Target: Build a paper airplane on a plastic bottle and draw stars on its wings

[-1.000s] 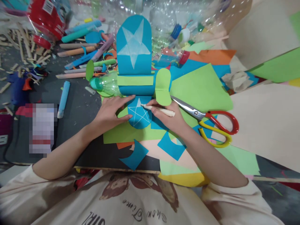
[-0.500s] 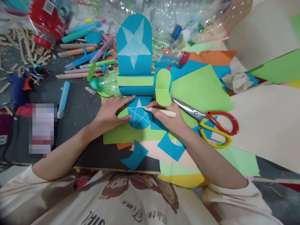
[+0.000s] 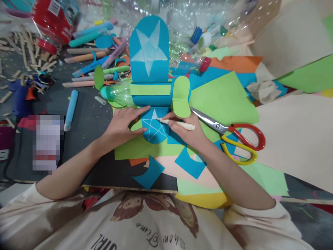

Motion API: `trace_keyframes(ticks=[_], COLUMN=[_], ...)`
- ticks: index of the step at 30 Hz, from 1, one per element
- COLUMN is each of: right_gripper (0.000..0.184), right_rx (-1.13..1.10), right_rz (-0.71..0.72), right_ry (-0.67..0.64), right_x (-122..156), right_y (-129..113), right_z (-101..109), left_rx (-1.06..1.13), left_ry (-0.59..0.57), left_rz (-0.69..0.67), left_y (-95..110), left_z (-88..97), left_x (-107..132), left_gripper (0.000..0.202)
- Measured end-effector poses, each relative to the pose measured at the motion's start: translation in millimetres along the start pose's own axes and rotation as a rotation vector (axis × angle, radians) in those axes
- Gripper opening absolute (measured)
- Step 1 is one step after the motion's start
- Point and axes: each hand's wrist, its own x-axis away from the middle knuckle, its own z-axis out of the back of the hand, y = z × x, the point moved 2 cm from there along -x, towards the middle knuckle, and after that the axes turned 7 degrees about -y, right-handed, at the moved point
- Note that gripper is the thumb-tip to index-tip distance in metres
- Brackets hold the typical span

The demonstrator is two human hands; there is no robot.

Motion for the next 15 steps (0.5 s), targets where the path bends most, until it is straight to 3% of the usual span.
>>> trace_keyframes(ticks=[15], right_gripper=[0.014], right_rx=[-0.024], right_rz=[0.036], right_ry=[0.058], right_x=[0.7], right_y=[6.1], right_z=[0.4], left_rx=[-0.005], left_ry=[-0.006], left_rz=[0.017], left_y=[-0.5], left_z=[-0.5], left_x=[0.0], left_gripper=[0.063])
